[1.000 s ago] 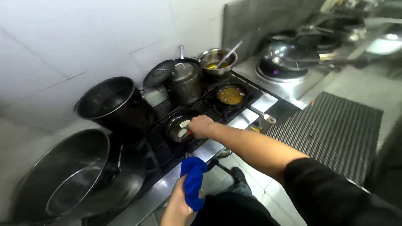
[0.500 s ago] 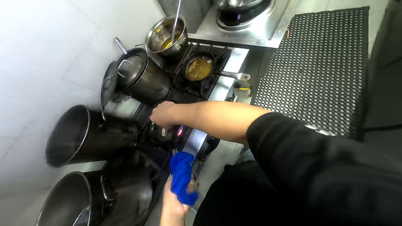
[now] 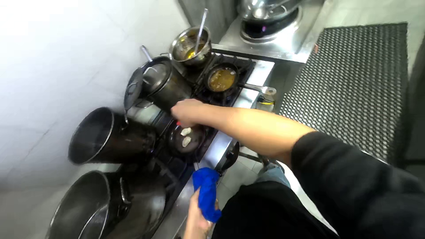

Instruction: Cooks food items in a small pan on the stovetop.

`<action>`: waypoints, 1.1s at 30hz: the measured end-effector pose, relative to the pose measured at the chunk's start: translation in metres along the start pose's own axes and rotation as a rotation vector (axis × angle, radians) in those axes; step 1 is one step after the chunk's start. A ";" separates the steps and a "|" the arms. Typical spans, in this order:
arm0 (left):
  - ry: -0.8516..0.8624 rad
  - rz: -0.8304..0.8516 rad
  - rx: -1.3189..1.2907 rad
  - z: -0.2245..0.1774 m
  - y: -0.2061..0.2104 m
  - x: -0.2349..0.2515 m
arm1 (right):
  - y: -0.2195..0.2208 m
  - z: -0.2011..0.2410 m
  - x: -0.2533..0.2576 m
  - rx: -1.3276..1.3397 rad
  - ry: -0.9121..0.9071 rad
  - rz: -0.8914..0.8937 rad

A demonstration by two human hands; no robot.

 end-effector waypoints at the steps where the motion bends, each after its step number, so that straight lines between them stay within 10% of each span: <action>1: -0.006 -0.022 0.006 0.005 -0.002 0.001 | 0.005 -0.006 0.000 0.015 0.033 -0.001; 33: 0.100 0.043 -0.056 0.034 -0.005 0.023 | 0.095 0.051 0.026 -0.277 0.450 0.181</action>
Point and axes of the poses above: each hand's wrist, its own x-axis towards the middle knuckle, its own y-axis out of the palm, z = x × y, the point moved 4 cm from there along x, towards the middle knuckle, and after that the axes turned 3 degrees about y, right-handed, at the moved point
